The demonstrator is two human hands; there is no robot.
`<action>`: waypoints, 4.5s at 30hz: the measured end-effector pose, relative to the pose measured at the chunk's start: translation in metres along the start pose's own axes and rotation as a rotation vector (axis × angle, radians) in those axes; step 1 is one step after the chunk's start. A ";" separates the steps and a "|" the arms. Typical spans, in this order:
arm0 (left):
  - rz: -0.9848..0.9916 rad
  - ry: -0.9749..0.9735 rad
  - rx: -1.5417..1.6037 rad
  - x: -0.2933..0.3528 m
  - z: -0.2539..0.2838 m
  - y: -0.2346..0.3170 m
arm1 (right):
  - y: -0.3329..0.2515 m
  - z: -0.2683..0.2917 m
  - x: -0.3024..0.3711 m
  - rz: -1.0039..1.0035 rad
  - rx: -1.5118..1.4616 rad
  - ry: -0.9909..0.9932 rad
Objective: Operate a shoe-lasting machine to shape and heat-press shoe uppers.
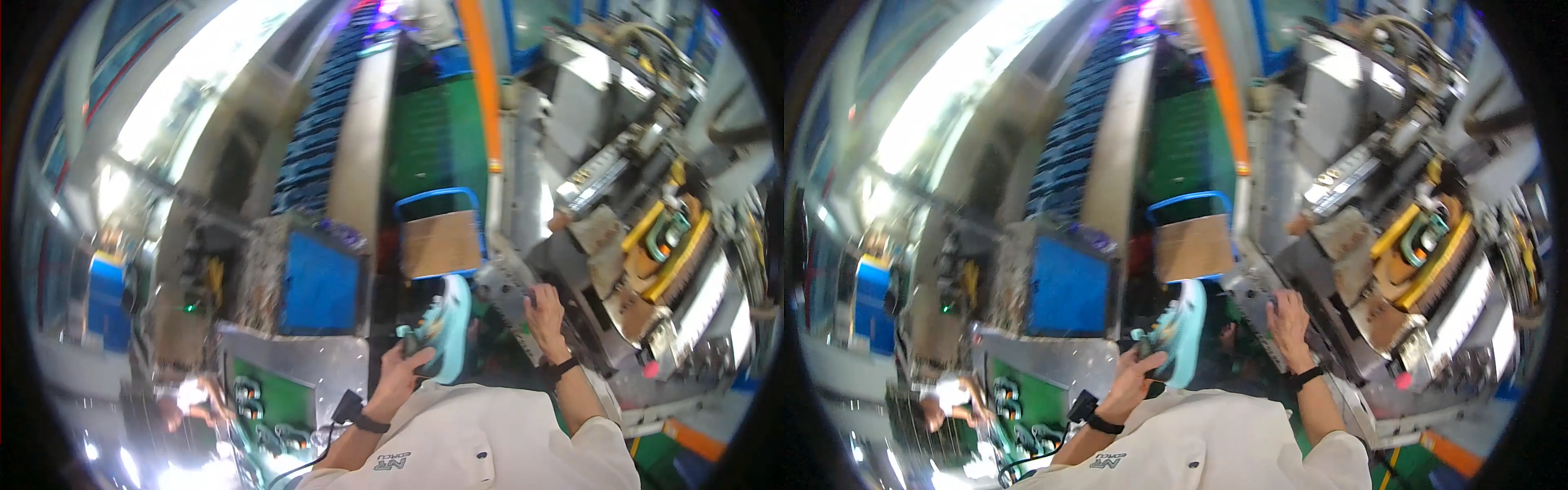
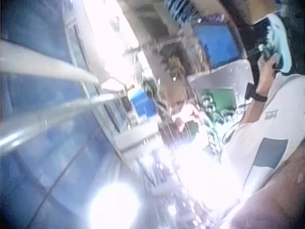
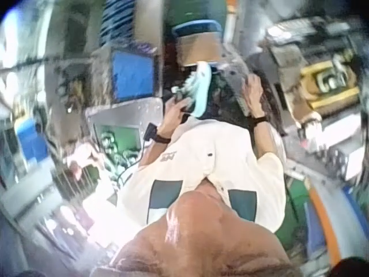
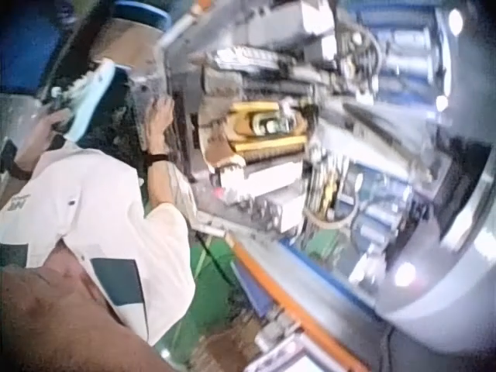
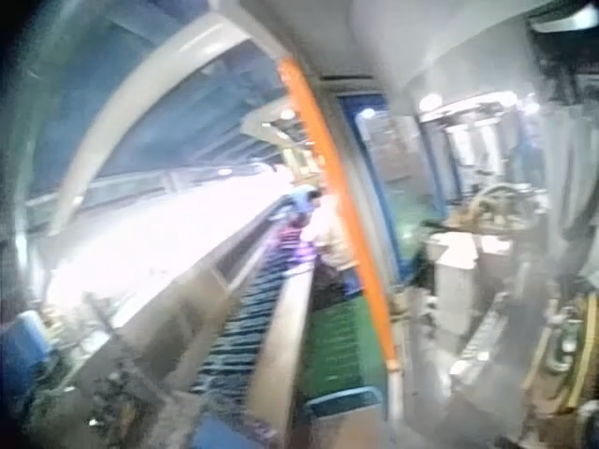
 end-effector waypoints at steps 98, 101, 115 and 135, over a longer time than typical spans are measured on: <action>0.123 -0.936 0.187 0.061 -0.088 0.108 | -0.232 0.135 -0.061 -0.011 -0.699 0.035; 0.013 -0.870 -0.047 0.070 -0.169 0.067 | -0.172 0.178 0.013 -0.209 -1.013 -0.066; -0.453 -0.957 -0.934 -0.105 -0.481 -0.203 | 0.070 0.342 0.212 -0.897 -0.433 0.950; 0.624 -0.836 -0.476 -0.101 -0.385 -0.178 | 0.298 0.390 -0.021 -1.148 0.211 0.155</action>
Point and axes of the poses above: each hand's wrist, its own x-axis away from the middle knuckle, its own z-axis out of the back of the hand, y = z × x, the point moved 9 cm from there along -x, towards the middle knuckle, and after that the axes turned 12 degrees about x, right-handed, at the moved point
